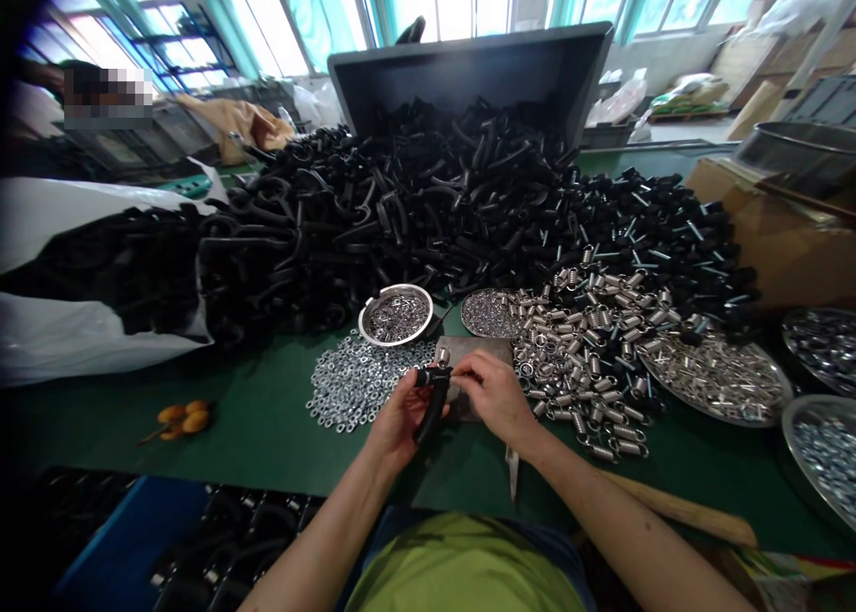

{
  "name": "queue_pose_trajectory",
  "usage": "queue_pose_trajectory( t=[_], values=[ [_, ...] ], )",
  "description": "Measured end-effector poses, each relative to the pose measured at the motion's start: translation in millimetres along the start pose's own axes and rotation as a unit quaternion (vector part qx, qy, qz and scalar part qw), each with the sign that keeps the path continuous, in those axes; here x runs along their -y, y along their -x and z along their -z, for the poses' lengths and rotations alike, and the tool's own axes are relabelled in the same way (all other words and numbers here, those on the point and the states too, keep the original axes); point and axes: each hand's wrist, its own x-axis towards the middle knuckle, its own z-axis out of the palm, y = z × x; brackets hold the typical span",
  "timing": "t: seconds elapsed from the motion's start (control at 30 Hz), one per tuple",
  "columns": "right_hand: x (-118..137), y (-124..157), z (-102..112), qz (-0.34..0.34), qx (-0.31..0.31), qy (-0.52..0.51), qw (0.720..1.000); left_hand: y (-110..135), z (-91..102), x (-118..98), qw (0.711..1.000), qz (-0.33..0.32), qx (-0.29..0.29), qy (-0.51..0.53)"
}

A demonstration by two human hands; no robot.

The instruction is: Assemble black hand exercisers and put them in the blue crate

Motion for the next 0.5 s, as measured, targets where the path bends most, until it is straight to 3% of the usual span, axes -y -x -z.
queue_pose_trajectory(
  t=[0.27,0.37,0.43,0.5],
  values=[
    [-2.0,0.1,4.2,0.027,0.019,0.027,0.999,-2.7,0.7,-2.0,0.998,-0.005,0.018,-0.052],
    [-14.7,-1.7,8.9,0.083,0.037,0.101,0.991,-7.1,0.5,-8.6,0.989,-0.017,0.055,-0.138],
    [-28.4,-4.4,13.3,0.171,0.078,0.203,0.961,-12.4,-0.3,-14.0,0.964,-0.048,0.083,-0.248],
    [-42.3,-7.9,17.0,0.258,0.143,0.307,0.905,-17.3,-2.0,-17.7,0.907,-0.111,0.096,-0.395]
  ],
)
